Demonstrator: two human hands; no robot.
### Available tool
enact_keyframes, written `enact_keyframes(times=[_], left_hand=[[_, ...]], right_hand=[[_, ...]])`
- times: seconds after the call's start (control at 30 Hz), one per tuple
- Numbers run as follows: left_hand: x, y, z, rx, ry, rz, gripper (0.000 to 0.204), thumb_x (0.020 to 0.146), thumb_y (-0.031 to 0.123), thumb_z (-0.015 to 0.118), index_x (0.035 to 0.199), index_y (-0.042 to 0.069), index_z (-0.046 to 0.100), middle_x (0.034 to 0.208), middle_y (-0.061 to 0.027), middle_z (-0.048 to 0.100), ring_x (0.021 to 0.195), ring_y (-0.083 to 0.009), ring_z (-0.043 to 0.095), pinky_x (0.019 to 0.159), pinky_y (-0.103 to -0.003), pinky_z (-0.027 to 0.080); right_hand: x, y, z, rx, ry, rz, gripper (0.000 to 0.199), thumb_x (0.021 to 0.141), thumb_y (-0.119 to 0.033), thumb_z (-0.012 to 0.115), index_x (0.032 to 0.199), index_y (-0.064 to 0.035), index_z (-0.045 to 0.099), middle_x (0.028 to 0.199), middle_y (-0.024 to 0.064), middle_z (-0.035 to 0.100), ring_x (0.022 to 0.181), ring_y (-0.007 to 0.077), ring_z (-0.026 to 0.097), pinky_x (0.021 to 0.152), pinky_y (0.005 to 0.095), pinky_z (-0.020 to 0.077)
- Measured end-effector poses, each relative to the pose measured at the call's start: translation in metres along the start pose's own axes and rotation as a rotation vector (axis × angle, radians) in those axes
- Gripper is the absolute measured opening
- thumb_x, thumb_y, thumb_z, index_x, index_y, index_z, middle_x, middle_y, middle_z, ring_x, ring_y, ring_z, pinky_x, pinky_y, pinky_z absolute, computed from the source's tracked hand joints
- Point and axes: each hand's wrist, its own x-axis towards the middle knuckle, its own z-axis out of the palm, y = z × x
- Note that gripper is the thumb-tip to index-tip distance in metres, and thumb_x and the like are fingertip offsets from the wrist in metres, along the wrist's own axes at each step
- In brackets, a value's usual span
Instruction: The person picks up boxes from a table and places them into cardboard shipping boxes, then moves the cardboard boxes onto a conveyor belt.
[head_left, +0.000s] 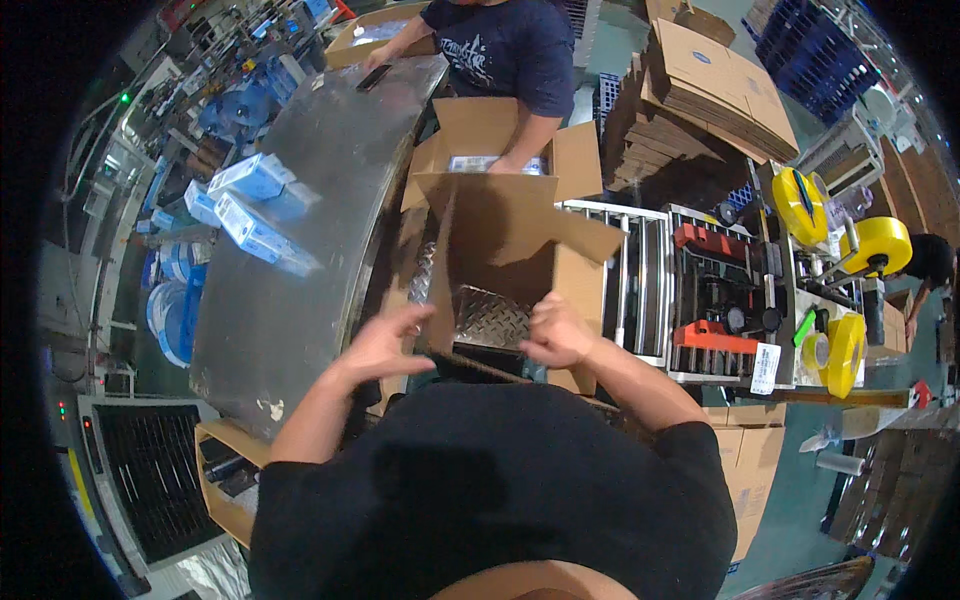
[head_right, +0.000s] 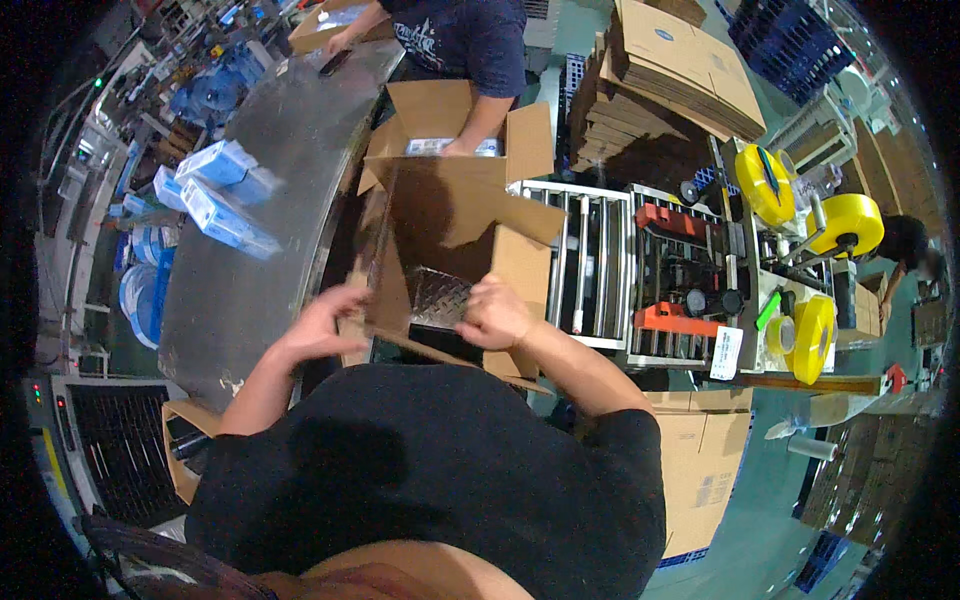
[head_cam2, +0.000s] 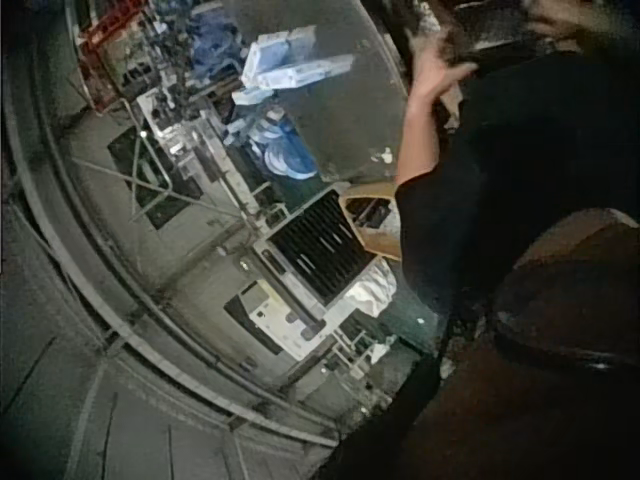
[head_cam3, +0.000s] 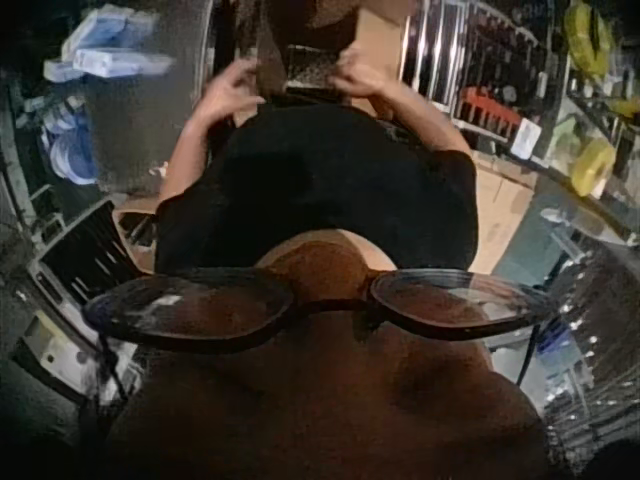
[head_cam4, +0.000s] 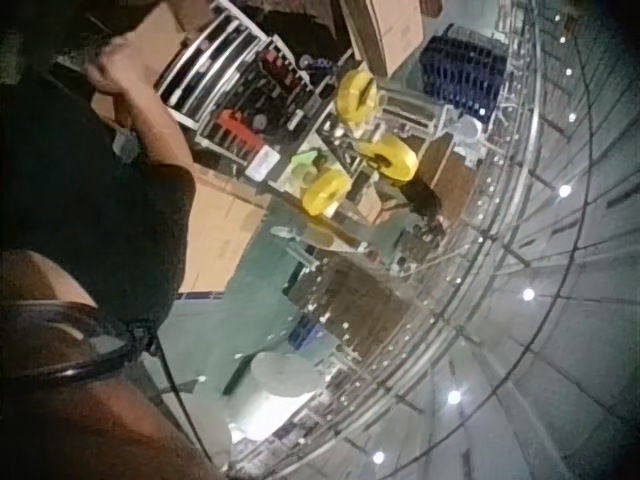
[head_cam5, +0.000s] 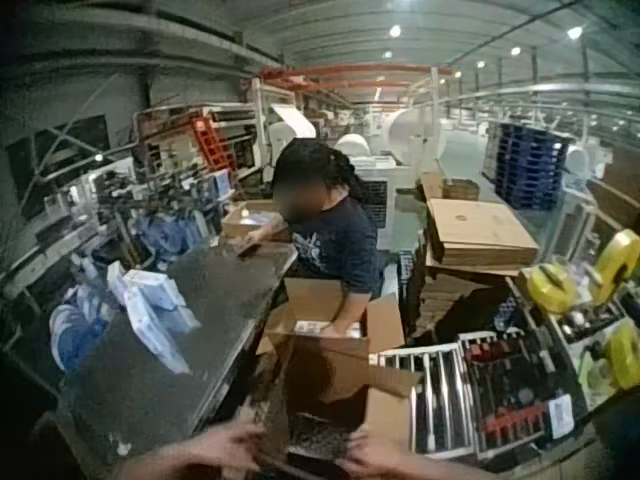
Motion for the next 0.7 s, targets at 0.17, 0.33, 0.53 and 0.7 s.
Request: enact_keyframes(times=[0.17, 0.33, 0.53, 0.7], left_hand=[[0.058, -0.009, 0.057, 0.484, -0.646, 0.093, 0.066, 0.075, 0.034, 0.071, 0.132, 0.009, 0.051, 0.130, -0.0187, 0.053, 0.124, -0.0338, 0.048, 0.102, -0.041, 0.040], [0.106, -0.016, 0.048, 0.617, -0.255, 0.112, 0.080, 0.056, 0.041, 0.084, 0.126, 0.014, 0.056, 0.121, -0.0175, 0.055, 0.127, -0.0358, 0.040, 0.106, -0.044, 0.033], [0.078, -0.089, 0.123, 0.975, 0.456, 0.280, 0.068, 0.079, 0.029, 0.069, 0.139, 0.019, 0.040, 0.144, -0.0162, 0.030, 0.138, -0.0375, 0.021, 0.112, -0.053, 0.020], [0.081, -0.104, 0.077, 0.711, 0.278, -0.039, 0.066, 0.085, 0.033, 0.057, 0.141, 0.007, 0.034, 0.142, -0.0185, 0.035, 0.139, -0.0347, 0.023, 0.112, -0.050, 0.022]], right_hand=[[-0.015, 0.019, 0.037, -0.046, -0.378, 0.013, 0.022, 0.075, -0.033, 0.067, 0.073, -0.0118, 0.066, 0.080, 0.0054, 0.061, 0.083, 0.0247, 0.056, 0.076, 0.0379, 0.0401], [0.008, 0.047, -0.068, -0.739, 0.253, 0.504, 0.053, 0.078, -0.035, 0.067, 0.122, -0.0096, 0.053, 0.117, 0.0066, 0.056, 0.116, 0.0259, 0.048, 0.102, 0.0524, 0.0299], [-0.069, 0.035, -0.045, -0.284, -0.215, 0.557, 0.068, 0.080, -0.038, 0.069, 0.136, -0.0093, 0.043, 0.139, 0.0108, 0.043, 0.133, 0.0295, 0.036, 0.107, 0.0501, 0.0285], [-0.087, 0.060, 0.014, 0.040, 0.124, 0.722, 0.065, 0.087, -0.032, 0.061, 0.142, -0.0071, 0.037, 0.149, 0.0160, 0.032, 0.140, 0.0328, 0.025, 0.113, 0.0408, 0.0229]])
